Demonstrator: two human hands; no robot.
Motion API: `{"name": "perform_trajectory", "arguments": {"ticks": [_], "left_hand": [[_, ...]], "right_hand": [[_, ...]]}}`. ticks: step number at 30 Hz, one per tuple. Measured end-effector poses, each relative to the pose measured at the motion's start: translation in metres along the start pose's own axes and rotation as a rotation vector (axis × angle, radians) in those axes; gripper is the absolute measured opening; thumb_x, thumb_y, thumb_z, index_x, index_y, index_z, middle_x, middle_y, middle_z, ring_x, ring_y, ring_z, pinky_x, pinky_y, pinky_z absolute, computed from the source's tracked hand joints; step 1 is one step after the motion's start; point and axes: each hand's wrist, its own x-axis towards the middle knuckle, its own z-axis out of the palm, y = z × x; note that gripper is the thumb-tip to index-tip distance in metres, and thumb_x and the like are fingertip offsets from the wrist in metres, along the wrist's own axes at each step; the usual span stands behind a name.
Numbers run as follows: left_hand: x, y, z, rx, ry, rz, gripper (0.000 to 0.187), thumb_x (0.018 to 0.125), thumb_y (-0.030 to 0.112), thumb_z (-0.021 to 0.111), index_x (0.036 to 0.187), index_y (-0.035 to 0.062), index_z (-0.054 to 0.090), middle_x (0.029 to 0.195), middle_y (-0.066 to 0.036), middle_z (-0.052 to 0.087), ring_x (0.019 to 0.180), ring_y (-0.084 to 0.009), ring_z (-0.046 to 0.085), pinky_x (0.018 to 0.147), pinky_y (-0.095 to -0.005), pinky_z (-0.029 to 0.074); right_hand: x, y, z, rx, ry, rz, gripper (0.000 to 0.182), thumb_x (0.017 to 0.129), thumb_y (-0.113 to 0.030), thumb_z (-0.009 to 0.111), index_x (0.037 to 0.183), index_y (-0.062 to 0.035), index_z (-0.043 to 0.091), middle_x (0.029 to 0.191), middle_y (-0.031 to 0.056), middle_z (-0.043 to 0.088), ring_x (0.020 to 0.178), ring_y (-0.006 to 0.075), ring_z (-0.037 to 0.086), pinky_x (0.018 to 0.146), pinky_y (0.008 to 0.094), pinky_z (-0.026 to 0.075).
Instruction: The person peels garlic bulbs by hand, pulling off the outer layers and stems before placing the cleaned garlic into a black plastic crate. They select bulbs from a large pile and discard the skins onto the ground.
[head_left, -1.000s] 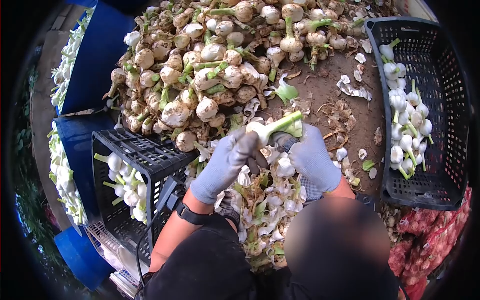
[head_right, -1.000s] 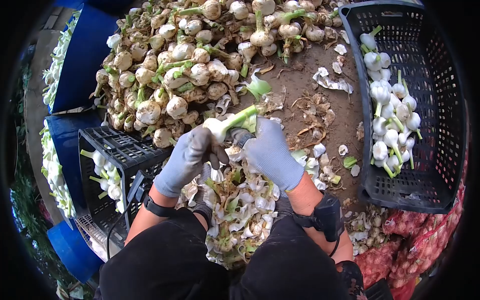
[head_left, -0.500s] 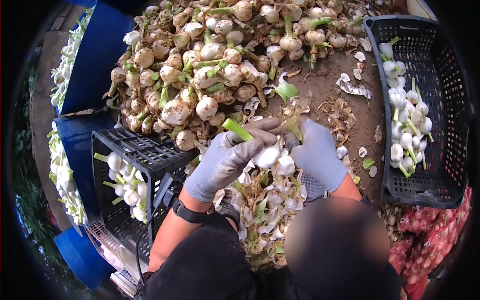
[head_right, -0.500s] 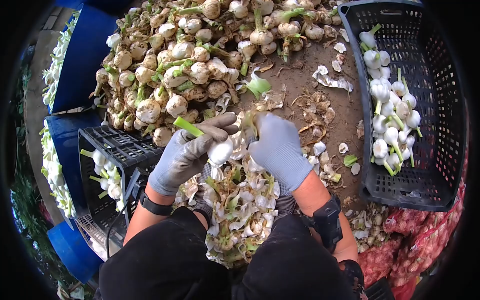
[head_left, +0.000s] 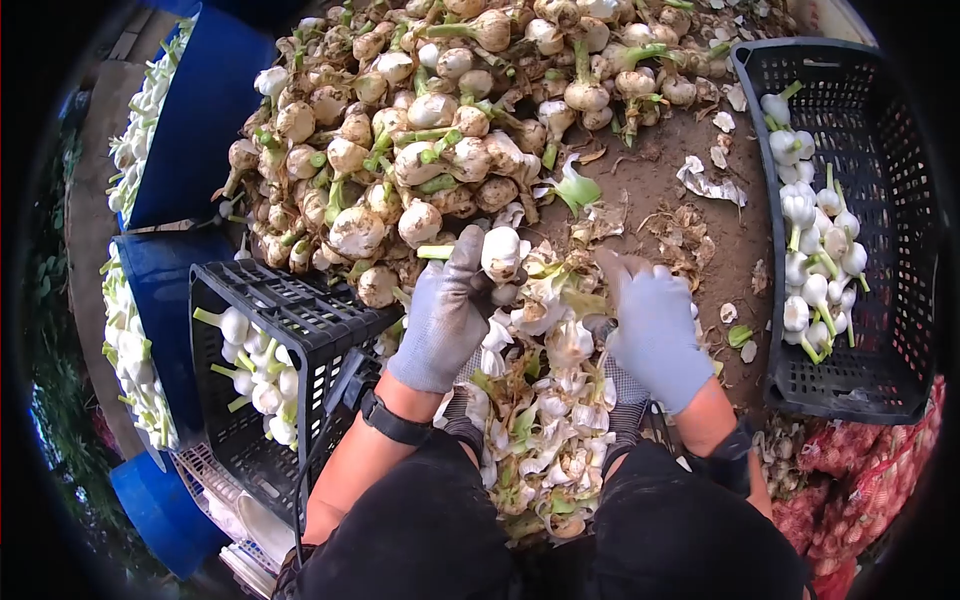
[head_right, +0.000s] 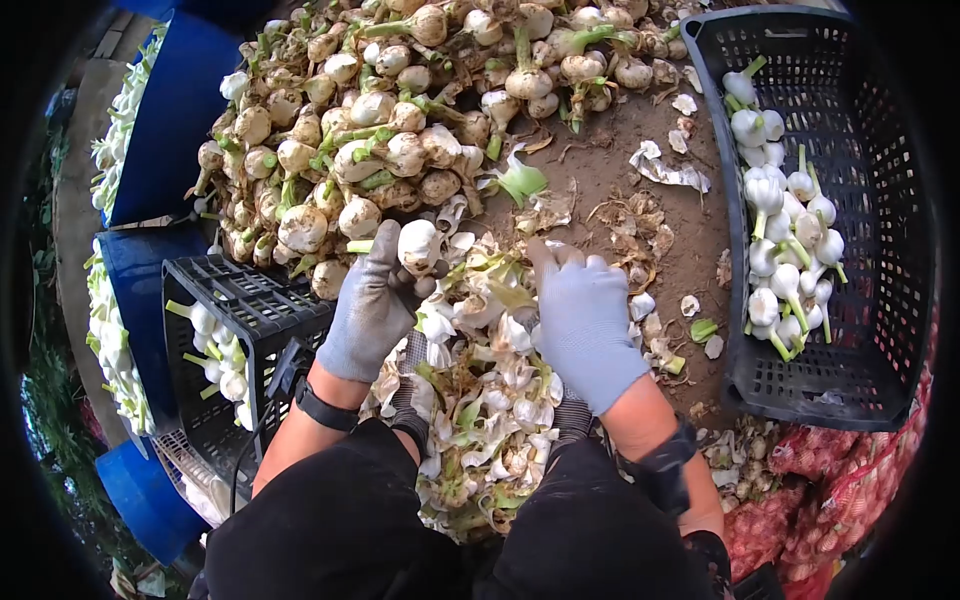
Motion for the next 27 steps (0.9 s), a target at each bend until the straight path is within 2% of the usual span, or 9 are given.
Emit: {"name": "perform_trajectory", "arguments": {"ticks": [2, 4, 5, 12, 16, 19, 22, 23, 27], "left_hand": [[-0.001, -0.003, 0.008, 0.083, 0.077, 0.029, 0.040, 0.099, 0.041, 0.054, 0.111, 0.0042, 0.062, 0.094, -0.004, 0.068, 0.083, -0.0144, 0.065, 0.067, -0.0240, 0.051], [-0.001, -0.003, 0.013, 0.176, 0.073, 0.015, 0.037, 0.094, 0.040, 0.063, 0.102, 0.0045, 0.058, 0.096, -0.007, 0.065, 0.078, -0.0146, 0.066, 0.061, -0.0249, 0.055], [0.001, -0.009, 0.015, 0.193, 0.095, 0.045, 0.036, 0.097, 0.041, 0.057, 0.106, 0.0061, 0.059, 0.087, -0.005, 0.065, 0.082, -0.0135, 0.064, 0.067, -0.0265, 0.052], [0.004, -0.027, 0.022, 0.404, 0.164, 0.251, 0.028, 0.092, 0.028, 0.068, 0.086, 0.0062, 0.052, 0.079, -0.005, 0.062, 0.070, -0.0122, 0.063, 0.063, -0.0262, 0.055], [0.002, -0.030, 0.021, 0.390, 0.131, 0.199, 0.026, 0.093, 0.024, 0.067, 0.084, 0.0063, 0.051, 0.079, -0.005, 0.063, 0.071, -0.0122, 0.063, 0.066, -0.0264, 0.054], [-0.001, -0.031, 0.024, 0.287, 0.127, 0.159, 0.026, 0.094, 0.024, 0.066, 0.082, 0.0062, 0.050, 0.082, -0.006, 0.064, 0.072, -0.0121, 0.064, 0.066, -0.0262, 0.054], [0.002, -0.032, 0.021, 0.235, 0.187, 0.139, 0.027, 0.094, 0.023, 0.066, 0.081, 0.0058, 0.050, 0.083, -0.006, 0.064, 0.076, -0.0127, 0.065, 0.069, -0.0247, 0.053], [0.005, -0.035, 0.020, 0.271, 0.152, 0.169, 0.028, 0.094, 0.023, 0.067, 0.080, 0.0058, 0.049, 0.083, -0.006, 0.064, 0.073, -0.0116, 0.063, 0.067, -0.0233, 0.052], [0.000, -0.036, 0.024, 0.700, 0.153, 0.297, 0.026, 0.092, 0.024, 0.067, 0.089, 0.0004, 0.057, 0.083, -0.004, 0.059, 0.069, -0.0081, 0.055, 0.065, -0.0229, 0.045]], "right_hand": [[0.003, 0.003, 0.006, 0.107, 0.132, -0.054, 0.058, 0.081, -0.029, 0.073, 0.130, -0.0067, 0.055, 0.114, 0.0152, 0.064, 0.092, 0.0253, 0.067, 0.081, 0.0368, 0.051], [0.005, -0.016, -0.007, 1.132, 0.163, -0.035, 0.052, 0.081, -0.030, 0.072, 0.126, -0.0080, 0.057, 0.097, 0.0143, 0.068, 0.081, 0.0261, 0.069, 0.066, 0.0387, 0.052], [0.012, -0.017, -0.001, 0.797, 0.293, -0.126, 0.038, 0.082, -0.028, 0.070, 0.114, -0.0088, 0.062, 0.075, 0.0114, 0.068, 0.067, 0.0268, 0.068, 0.058, 0.0400, 0.051], [0.026, -0.032, 0.016, 0.212, 0.270, -0.116, 0.015, 0.082, -0.023, 0.064, 0.083, -0.0090, 0.062, 0.063, 0.0096, 0.064, 0.057, 0.0257, 0.066, 0.053, 0.0385, 0.047], [0.031, -0.017, 0.018, 0.238, 0.321, -0.109, 0.012, 0.085, -0.021, 0.061, 0.081, -0.0100, 0.062, 0.064, 0.0088, 0.065, 0.059, 0.0242, 0.067, 0.053, 0.0372, 0.047], [0.039, 0.013, 0.025, 0.591, 0.423, 0.181, 0.013, 0.091, -0.027, 0.059, 0.095, -0.0184, 0.068, 0.070, 0.0082, 0.067, 0.064, 0.0270, 0.067, 0.061, 0.0400, 0.051], [0.023, -0.002, 0.023, 0.624, 0.336, 0.074, 0.016, 0.091, -0.032, 0.061, 0.100, -0.0210, 0.069, 0.072, 0.0083, 0.068, 0.066, 0.0292, 0.067, 0.064, 0.0403, 0.052], [0.019, -0.012, 0.019, 0.529, 0.349, -0.015, 0.015, 0.083, -0.017, 0.066, 0.097, -0.0141, 0.069, 0.079, 0.0084, 0.068, 0.068, 0.0288, 0.066, 0.060, 0.0400, 0.049], [0.024, -0.022, 0.021, 0.343, 0.320, -0.092, 0.026, 0.064, -0.009, 0.064, 0.090, -0.0105, 0.061, 0.073, 0.0097, 0.061, 0.066, 0.0302, 0.061, 0.061, 0.0417, 0.041]]}}
